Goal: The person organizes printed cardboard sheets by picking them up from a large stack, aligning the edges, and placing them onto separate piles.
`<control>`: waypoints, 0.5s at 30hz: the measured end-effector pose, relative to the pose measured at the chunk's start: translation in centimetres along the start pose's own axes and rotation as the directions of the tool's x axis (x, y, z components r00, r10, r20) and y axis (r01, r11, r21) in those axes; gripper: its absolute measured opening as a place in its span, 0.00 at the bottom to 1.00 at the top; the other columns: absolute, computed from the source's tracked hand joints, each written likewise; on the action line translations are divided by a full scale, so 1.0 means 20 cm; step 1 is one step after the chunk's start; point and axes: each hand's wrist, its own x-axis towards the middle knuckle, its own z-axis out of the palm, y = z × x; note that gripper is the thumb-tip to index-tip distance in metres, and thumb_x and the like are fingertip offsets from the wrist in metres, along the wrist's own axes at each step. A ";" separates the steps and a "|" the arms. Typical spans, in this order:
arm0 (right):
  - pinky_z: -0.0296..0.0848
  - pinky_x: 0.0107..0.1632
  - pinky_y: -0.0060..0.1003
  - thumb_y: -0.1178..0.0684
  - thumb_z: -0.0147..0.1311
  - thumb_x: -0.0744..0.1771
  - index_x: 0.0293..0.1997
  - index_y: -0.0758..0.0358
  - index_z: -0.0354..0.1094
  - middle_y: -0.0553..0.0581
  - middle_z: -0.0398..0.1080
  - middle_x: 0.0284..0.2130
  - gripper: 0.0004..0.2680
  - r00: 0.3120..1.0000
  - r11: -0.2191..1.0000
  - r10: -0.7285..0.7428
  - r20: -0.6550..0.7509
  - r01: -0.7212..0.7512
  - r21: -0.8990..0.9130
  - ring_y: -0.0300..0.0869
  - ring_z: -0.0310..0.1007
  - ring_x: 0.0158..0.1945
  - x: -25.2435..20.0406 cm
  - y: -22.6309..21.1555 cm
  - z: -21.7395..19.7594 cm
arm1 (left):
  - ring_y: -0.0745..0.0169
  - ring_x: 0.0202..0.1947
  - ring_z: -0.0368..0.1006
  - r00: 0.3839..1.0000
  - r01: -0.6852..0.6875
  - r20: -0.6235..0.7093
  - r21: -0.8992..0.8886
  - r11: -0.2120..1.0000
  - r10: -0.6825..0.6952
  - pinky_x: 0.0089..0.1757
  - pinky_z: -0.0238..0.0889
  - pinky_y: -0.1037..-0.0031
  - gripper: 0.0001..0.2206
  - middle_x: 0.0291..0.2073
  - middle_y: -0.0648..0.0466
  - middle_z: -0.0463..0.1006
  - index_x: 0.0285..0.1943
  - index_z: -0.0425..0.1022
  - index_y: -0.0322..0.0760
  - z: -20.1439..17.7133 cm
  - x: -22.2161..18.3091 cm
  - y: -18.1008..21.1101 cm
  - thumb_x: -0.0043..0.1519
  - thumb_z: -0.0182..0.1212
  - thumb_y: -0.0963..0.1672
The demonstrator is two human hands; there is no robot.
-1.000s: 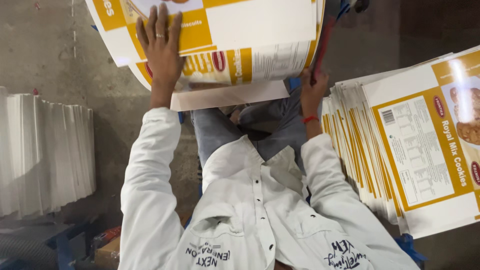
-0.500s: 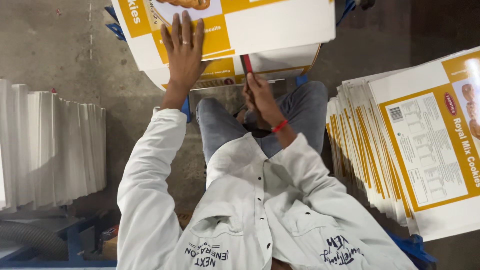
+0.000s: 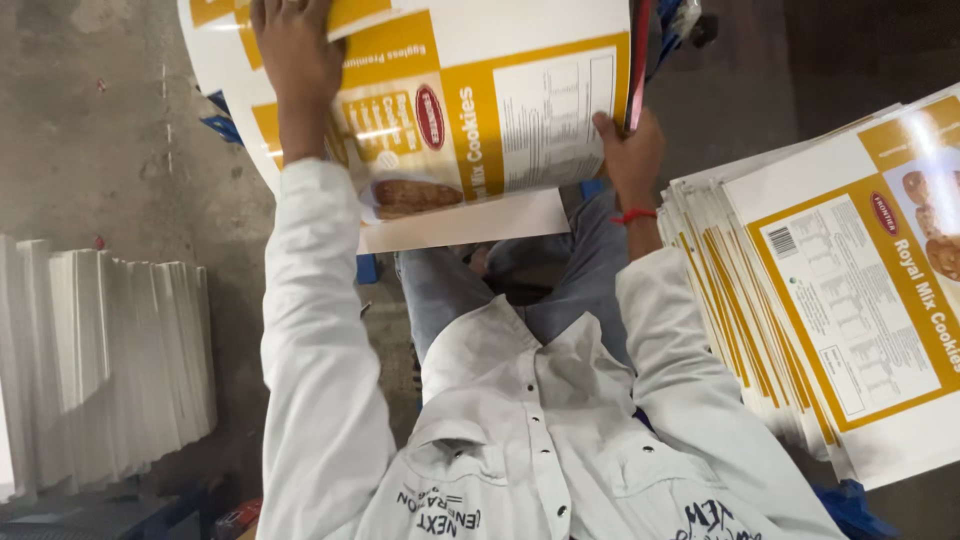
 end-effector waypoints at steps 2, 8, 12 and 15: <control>0.72 0.43 0.47 0.38 0.69 0.65 0.40 0.69 0.66 0.65 0.73 0.32 0.21 0.999 0.998 -0.022 -0.026 0.020 -0.057 0.55 0.76 0.37 -0.10 0.11 0.03 | 0.38 0.64 0.64 0.995 0.061 0.084 -0.013 0.998 -0.060 0.65 0.48 0.46 0.27 0.60 0.46 0.75 0.65 0.77 0.42 -0.06 -0.05 0.07 0.52 0.73 0.40; 0.69 0.33 0.38 0.36 0.55 0.73 0.43 0.65 0.68 0.52 0.70 0.30 0.18 0.966 0.883 0.209 -0.152 -0.119 0.454 0.41 0.69 0.31 -0.27 0.22 0.07 | 0.41 0.74 0.54 0.999 0.039 0.031 0.067 0.997 -0.041 0.70 0.39 0.44 0.34 0.73 0.45 0.64 0.76 0.69 0.45 -0.12 -0.33 0.23 0.56 0.68 0.39; 0.59 0.16 0.30 0.37 0.45 0.72 0.35 0.56 0.62 0.49 0.63 0.20 0.15 0.849 0.420 0.512 0.131 -0.380 0.824 0.33 0.57 0.15 -0.46 0.00 0.31 | 0.45 0.78 0.49 1.000 0.000 0.024 0.179 0.984 -0.004 0.71 0.36 0.44 0.29 0.77 0.46 0.58 0.77 0.68 0.46 -0.09 -0.56 0.29 0.63 0.61 0.37; 0.57 0.18 0.28 0.41 0.41 0.72 0.50 0.45 0.64 0.46 0.65 0.23 0.07 0.875 0.458 0.265 0.405 -0.484 0.746 0.31 0.57 0.17 -0.66 -0.28 0.58 | 0.46 0.79 0.47 0.998 -0.028 -0.042 0.236 0.971 0.039 0.72 0.35 0.43 0.22 0.78 0.47 0.55 0.77 0.66 0.47 -0.08 -0.71 0.33 0.73 0.61 0.41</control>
